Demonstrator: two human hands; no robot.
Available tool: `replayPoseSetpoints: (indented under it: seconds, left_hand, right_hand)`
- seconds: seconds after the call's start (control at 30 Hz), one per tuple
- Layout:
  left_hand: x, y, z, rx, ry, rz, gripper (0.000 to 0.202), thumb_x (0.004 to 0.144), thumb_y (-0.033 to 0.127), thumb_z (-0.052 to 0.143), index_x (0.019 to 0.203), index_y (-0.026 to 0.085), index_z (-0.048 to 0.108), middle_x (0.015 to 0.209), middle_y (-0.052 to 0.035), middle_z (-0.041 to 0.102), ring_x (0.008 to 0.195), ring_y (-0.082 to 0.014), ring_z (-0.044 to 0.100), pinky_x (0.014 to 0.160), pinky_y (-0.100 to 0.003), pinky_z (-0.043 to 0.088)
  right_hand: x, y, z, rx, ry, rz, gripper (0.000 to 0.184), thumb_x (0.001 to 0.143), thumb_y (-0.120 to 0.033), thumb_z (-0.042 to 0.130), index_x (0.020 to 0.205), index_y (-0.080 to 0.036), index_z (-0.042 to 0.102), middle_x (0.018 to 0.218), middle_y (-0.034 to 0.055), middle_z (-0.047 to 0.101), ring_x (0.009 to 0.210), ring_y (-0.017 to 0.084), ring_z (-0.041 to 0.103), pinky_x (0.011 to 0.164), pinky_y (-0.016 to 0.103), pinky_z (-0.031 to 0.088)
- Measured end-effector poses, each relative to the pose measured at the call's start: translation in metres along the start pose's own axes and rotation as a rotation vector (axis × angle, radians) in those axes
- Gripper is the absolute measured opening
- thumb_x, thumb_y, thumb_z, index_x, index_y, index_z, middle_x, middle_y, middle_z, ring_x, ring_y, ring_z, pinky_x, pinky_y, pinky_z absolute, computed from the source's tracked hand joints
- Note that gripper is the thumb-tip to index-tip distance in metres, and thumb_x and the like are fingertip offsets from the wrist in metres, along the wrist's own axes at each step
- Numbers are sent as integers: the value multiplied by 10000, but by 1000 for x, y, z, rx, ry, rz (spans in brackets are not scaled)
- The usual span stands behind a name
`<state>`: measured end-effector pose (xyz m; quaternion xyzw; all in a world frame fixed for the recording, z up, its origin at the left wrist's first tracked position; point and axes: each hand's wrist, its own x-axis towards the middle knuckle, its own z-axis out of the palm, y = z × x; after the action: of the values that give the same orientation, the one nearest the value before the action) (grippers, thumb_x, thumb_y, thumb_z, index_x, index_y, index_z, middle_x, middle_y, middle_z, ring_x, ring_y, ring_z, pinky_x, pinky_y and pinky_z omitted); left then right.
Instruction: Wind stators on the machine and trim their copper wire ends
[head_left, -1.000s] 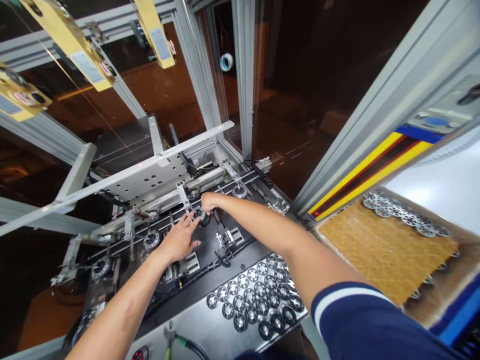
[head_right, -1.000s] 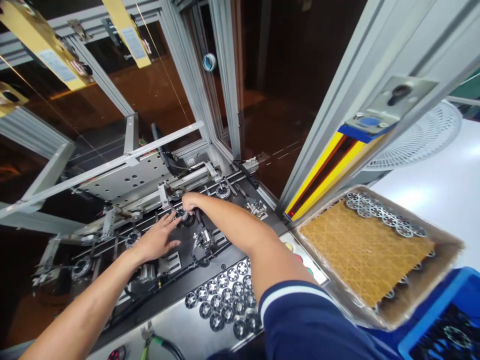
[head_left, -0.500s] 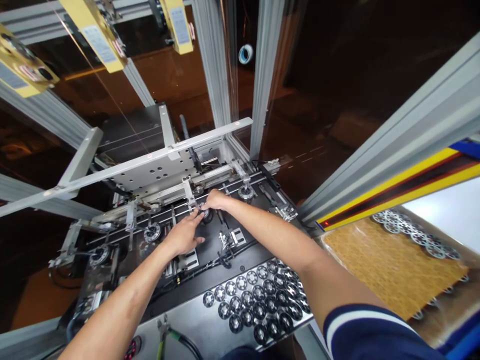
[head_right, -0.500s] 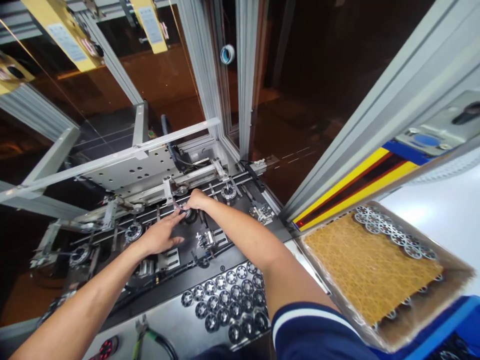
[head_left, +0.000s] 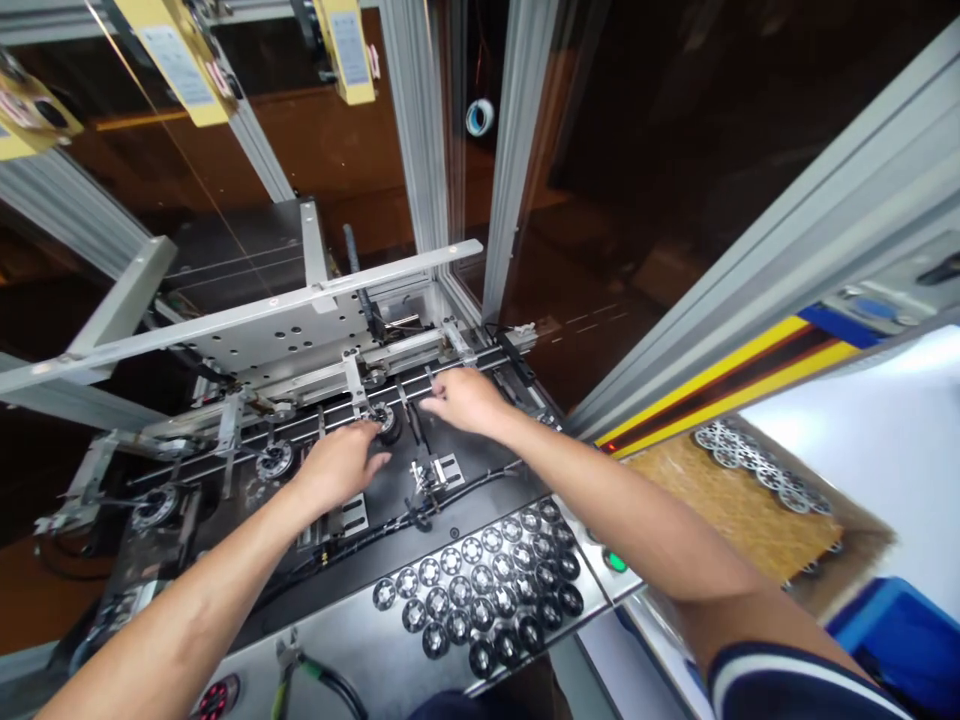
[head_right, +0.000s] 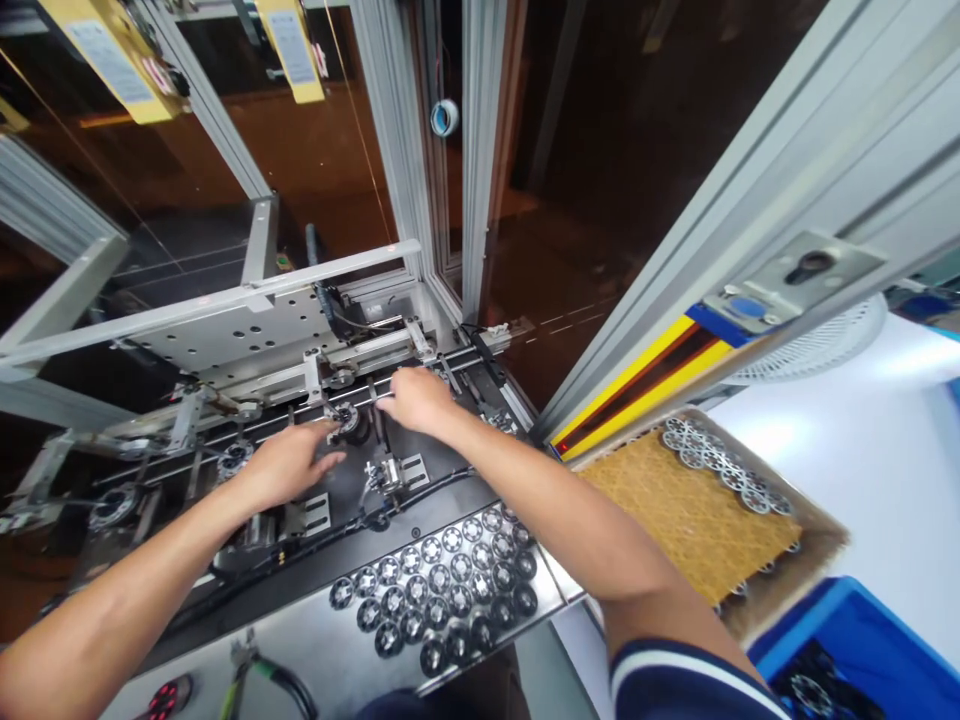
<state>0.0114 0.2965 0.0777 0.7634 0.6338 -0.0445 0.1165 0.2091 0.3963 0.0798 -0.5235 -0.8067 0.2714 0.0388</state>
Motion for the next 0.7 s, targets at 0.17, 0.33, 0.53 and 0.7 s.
replayPoseSetpoints:
  seconds: [0.17,0.33,0.53,0.7]
  left_hand:
    - [51,44,-3,-23,57,204,465,887,320,545,1325,163,545,1445,-131,532,1326,-266,507,1099,-381,404]
    - [96,71,19,1,21,305,714,778,222,688,1437,167,418,1583,-151,303,1456,-315,288,1138,-451,348]
    - [105,76,28,38,-10,320,787,760,249,737,1457,168,380,1592,-171,276,1456,-369,260,1117,-542,347]
    - [105,81,30,74,-30,295,781,781,285,733,1462,176,365,1583,-174,294,1414,-367,344,1088,-545,383]
  right_hand:
    - [1,53,-36,-148,40,172,264,923,-328,607,1122,-156,623,1216,94,617,1110,235,599,958,465,495]
    - [25,67,-27,-134,-95,123,257,926,-336,605,1107,-154,626,1138,68,647,995,202,642,860,403,551]
    - [41,83,-22,-131,-119,216,283,927,-337,604,1144,-156,612,1168,85,631,1014,210,636,861,392,549]
    - [68,86,-17,-74,-118,231,310,909,-327,633,1155,-140,606,1166,92,627,1020,220,637,853,387,551]
